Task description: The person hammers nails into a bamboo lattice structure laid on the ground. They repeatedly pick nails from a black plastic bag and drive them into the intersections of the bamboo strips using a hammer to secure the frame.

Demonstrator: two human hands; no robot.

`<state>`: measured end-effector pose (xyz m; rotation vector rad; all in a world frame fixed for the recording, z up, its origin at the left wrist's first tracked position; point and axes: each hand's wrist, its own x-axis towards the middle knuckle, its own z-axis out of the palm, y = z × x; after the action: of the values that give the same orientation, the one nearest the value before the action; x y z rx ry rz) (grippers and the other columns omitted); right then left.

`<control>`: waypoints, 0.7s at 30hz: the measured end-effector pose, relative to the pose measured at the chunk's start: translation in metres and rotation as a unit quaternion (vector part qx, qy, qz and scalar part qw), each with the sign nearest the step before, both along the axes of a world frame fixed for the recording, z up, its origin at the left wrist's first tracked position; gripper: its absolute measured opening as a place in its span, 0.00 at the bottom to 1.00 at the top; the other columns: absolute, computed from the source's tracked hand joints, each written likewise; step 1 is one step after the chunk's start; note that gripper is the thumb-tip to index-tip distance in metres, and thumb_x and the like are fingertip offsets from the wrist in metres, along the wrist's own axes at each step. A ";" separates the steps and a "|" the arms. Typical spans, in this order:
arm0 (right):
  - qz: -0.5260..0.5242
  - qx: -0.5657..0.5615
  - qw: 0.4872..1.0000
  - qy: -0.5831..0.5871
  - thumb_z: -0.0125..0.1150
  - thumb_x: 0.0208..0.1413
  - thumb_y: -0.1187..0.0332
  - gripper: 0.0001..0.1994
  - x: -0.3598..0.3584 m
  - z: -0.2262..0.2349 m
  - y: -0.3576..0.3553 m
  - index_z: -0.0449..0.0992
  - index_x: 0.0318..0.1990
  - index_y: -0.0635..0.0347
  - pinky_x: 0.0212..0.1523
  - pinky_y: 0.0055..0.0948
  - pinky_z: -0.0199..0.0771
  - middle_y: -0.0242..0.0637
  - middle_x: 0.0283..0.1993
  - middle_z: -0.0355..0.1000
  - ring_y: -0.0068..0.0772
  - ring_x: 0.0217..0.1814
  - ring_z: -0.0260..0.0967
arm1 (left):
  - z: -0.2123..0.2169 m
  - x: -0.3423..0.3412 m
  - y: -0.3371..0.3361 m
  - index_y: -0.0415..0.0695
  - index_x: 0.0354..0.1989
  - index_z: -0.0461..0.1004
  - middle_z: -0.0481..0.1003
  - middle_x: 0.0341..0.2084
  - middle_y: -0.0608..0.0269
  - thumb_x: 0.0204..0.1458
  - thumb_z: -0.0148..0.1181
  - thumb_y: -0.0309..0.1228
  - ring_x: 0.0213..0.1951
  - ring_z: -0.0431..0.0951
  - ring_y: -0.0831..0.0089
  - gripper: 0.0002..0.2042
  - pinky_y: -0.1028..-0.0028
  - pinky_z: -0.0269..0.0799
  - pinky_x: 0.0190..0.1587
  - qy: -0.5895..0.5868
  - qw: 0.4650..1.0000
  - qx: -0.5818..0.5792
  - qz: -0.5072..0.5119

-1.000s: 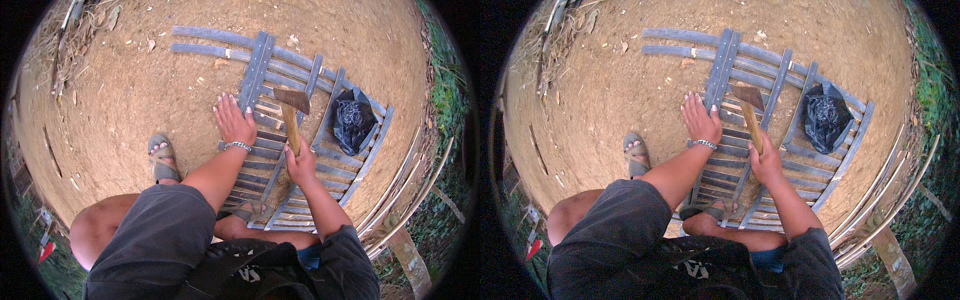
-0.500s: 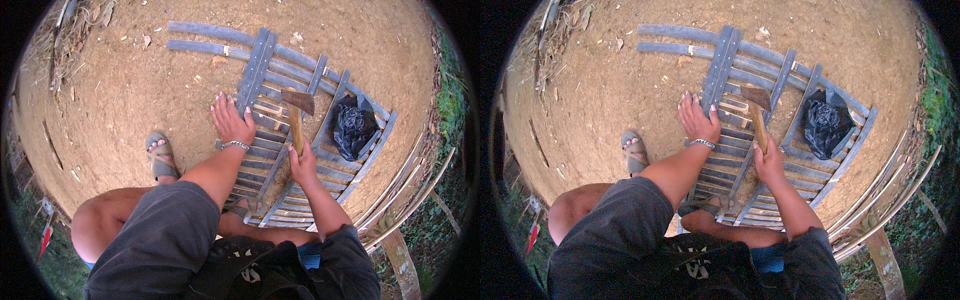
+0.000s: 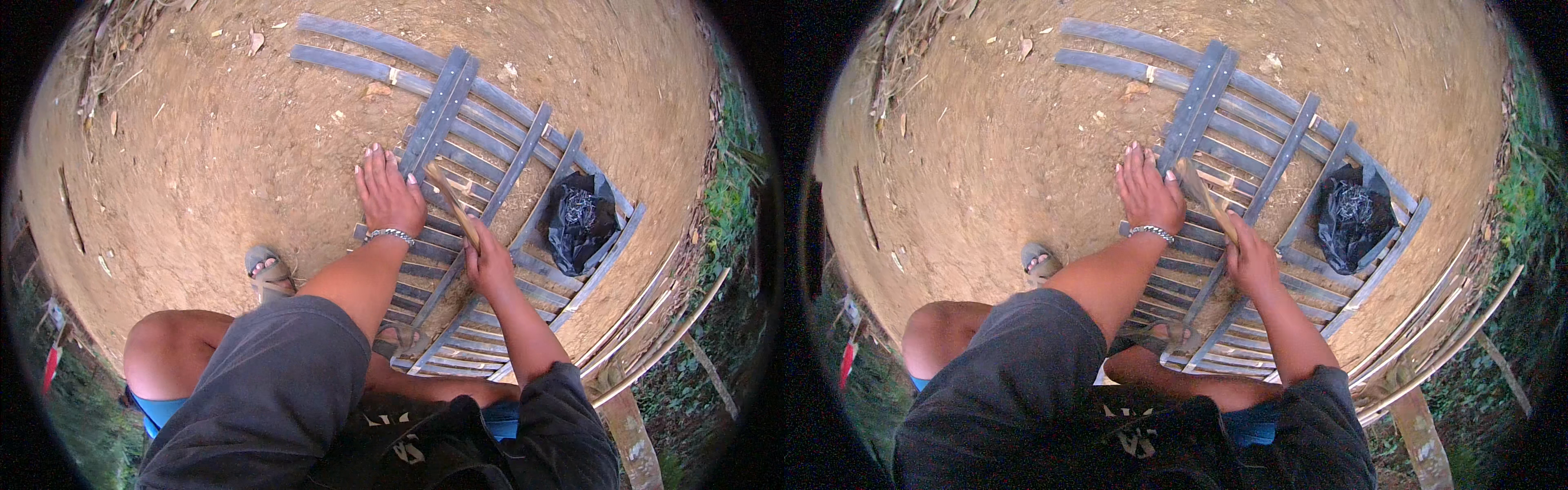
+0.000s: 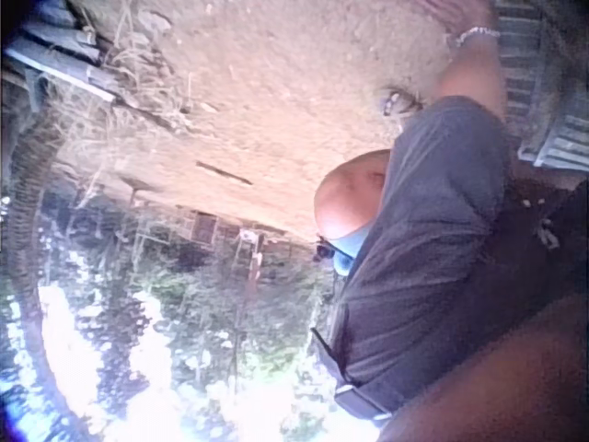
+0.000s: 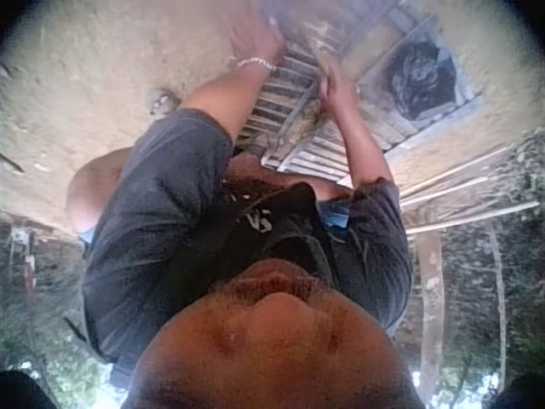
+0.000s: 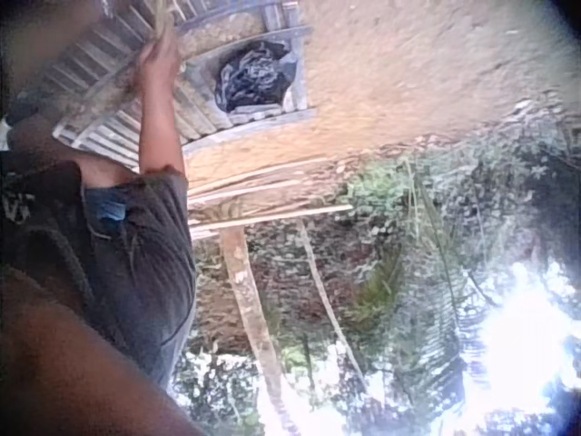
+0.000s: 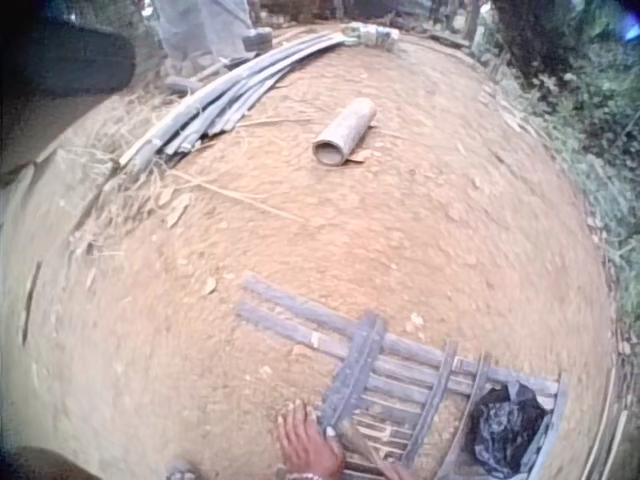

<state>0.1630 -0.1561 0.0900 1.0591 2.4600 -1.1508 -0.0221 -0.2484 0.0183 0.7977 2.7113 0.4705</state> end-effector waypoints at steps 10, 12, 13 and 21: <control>0.023 0.051 0.997 0.053 0.61 0.62 0.71 0.24 -0.001 0.001 -0.005 0.67 0.65 0.56 0.57 0.49 0.76 0.53 0.60 0.74 0.61 0.59 0.74 | -0.002 -0.002 -0.004 0.30 0.68 0.60 0.52 0.74 0.40 0.62 0.49 0.37 0.77 0.46 0.50 0.29 0.49 0.35 0.77 -0.011 1.000 -0.018 -0.004; -0.005 0.020 1.000 0.006 0.61 0.62 0.69 0.23 -0.006 -0.003 -0.004 0.68 0.64 0.58 0.57 0.50 0.76 0.53 0.60 0.74 0.62 0.58 0.74 | -0.002 0.000 -0.002 0.30 0.68 0.59 0.51 0.74 0.40 0.63 0.49 0.37 0.77 0.46 0.50 0.29 0.49 0.34 0.77 -0.013 1.000 -0.019 -0.010; -0.020 0.004 1.000 -0.017 0.61 0.62 0.69 0.22 -0.007 -0.003 -0.003 0.69 0.63 0.59 0.57 0.50 0.76 0.53 0.60 0.74 0.62 0.58 0.74 | -0.002 0.001 0.000 0.30 0.68 0.59 0.51 0.74 0.40 0.62 0.49 0.37 0.77 0.46 0.50 0.29 0.49 0.34 0.77 -0.017 1.000 -0.013 -0.009; -0.025 0.028 0.995 0.093 0.61 0.62 0.69 0.23 -0.005 0.013 0.000 0.67 0.65 0.57 0.58 0.49 0.75 0.54 0.59 0.74 0.60 0.58 0.74 | -0.003 -0.002 -0.004 0.29 0.68 0.60 0.52 0.73 0.38 0.62 0.49 0.37 0.76 0.47 0.48 0.29 0.48 0.34 0.77 -0.001 1.000 -0.002 -0.002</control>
<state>0.1575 -0.1564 0.1031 1.0787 2.6373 -1.2545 -0.0244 -0.2526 0.0157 0.8005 2.7076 0.4639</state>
